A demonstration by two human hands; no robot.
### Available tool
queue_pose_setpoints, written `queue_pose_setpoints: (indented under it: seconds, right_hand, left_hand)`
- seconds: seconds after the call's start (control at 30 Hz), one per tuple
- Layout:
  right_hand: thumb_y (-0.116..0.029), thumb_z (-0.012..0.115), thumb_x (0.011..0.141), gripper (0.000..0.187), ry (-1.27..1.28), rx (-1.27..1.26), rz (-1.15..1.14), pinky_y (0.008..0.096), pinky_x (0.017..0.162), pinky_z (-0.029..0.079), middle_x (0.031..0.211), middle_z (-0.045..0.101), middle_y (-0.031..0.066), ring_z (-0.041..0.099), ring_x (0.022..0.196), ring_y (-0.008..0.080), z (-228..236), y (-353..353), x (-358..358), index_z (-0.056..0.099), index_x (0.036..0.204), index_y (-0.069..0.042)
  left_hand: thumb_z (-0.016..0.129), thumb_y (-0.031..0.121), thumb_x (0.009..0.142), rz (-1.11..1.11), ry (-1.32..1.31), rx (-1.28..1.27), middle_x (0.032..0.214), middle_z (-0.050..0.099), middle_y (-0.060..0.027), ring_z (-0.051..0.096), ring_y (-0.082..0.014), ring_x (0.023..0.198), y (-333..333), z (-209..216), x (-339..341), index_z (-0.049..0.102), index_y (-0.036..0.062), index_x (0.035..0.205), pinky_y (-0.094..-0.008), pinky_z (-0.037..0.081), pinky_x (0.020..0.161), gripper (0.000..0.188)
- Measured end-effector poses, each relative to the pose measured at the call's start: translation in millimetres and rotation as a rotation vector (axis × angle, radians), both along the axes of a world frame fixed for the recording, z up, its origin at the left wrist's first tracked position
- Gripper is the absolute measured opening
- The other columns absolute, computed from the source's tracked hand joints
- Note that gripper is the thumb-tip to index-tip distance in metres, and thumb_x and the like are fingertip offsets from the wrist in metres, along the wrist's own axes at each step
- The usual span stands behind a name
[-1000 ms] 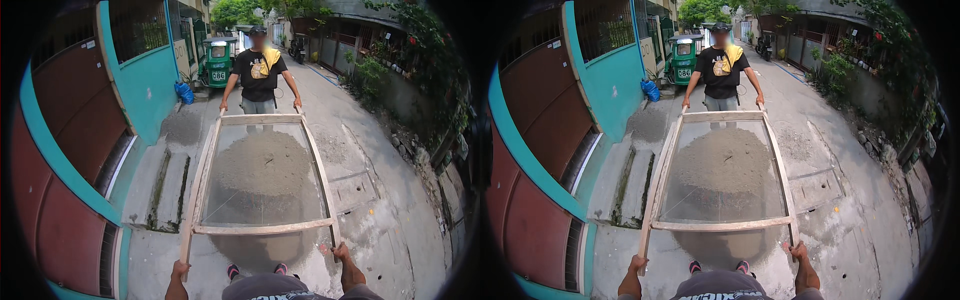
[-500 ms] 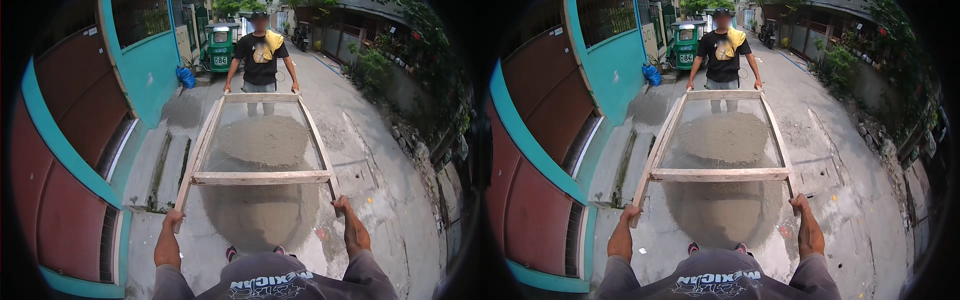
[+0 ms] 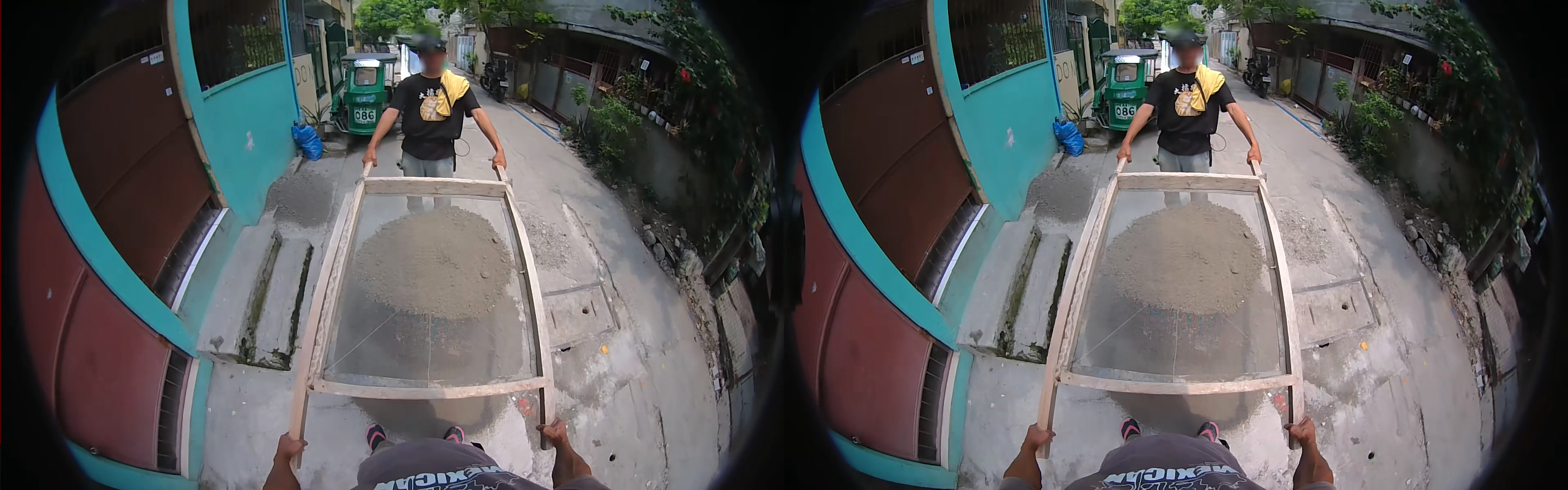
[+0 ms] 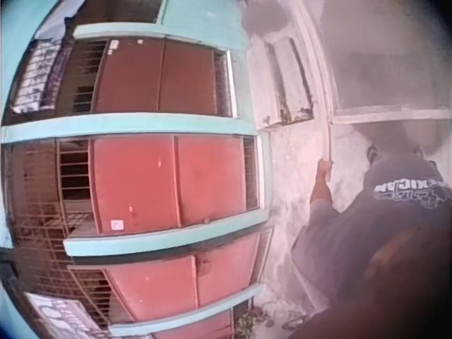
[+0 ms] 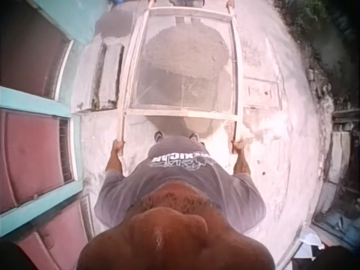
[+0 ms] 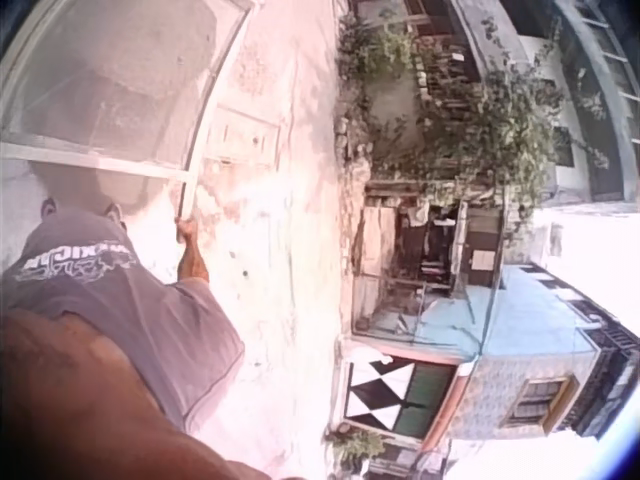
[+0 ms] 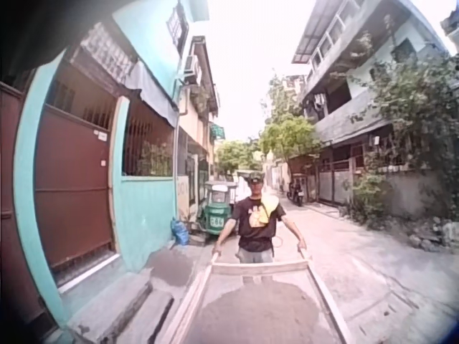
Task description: The person uses a hoe to scoop sand from a pile on the ground and places it into a large wooden sieve held by another person. They then lift and shake the sieve together to separate fine sand from larger particles. The process is repeated multiple times throughout the clip.
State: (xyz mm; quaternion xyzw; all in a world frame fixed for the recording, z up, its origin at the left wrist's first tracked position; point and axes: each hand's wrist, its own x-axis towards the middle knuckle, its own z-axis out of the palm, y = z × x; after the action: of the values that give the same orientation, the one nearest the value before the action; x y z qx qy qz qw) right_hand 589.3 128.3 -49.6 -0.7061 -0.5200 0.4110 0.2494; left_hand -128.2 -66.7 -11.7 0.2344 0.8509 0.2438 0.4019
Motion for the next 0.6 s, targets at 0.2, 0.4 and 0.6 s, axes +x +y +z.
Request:
queue_pose_setpoints:
  seconds: [0.2, 0.4, 0.6]
  right_hand:
    - [-0.025, 0.056, 0.067, 0.029, 0.089, 0.115, 0.272, 0.0267, 0.054, 0.045, 0.064, 0.059, 0.0097, 0.055, 0.058, 0.0153, -56.6, -1.7, 58.2, 0.063, 0.070, 0.003]
    - [-0.024, 0.062, 0.059, 0.020, 0.158, 0.022, 0.177, 0.0283, 0.038, 0.038, 0.053, 0.055, 0.0061, 0.048, 0.042, 0.0144, 83.4, 169.4, -36.8, 0.062, 0.058, -0.004]
    - [-0.012, 0.062, 0.060, 0.017, -0.100, -0.237, 0.050, 0.0330, 0.044, 0.045, 0.059, 0.056, 0.0122, 0.056, 0.049, 0.0223, 238.5, 260.2, -91.4, 0.057, 0.064, 0.003]
  left_hand:
    - [0.066, 0.013, 0.059, -0.020, 0.007, -0.067, 0.065, 0.060, -0.0114, 0.059, -0.0187, 0.059, 2.8, -28.7, 5.0, 0.059, -0.0039, 0.075, -0.0305, 0.047, 0.053, 0.025]
    - [0.065, 0.018, 0.059, -0.107, 0.114, 0.050, 0.064, 0.060, -0.0130, 0.059, -0.0213, 0.058, 146.2, 40.0, -48.6, 0.061, -0.0058, 0.074, -0.0326, 0.048, 0.055, 0.029]
    - [0.065, 0.021, 0.056, -0.110, 0.121, -0.031, 0.073, 0.060, -0.0148, 0.059, -0.0252, 0.064, 233.3, 180.9, -55.1, 0.060, -0.0036, 0.081, -0.0374, 0.048, 0.057, 0.035]
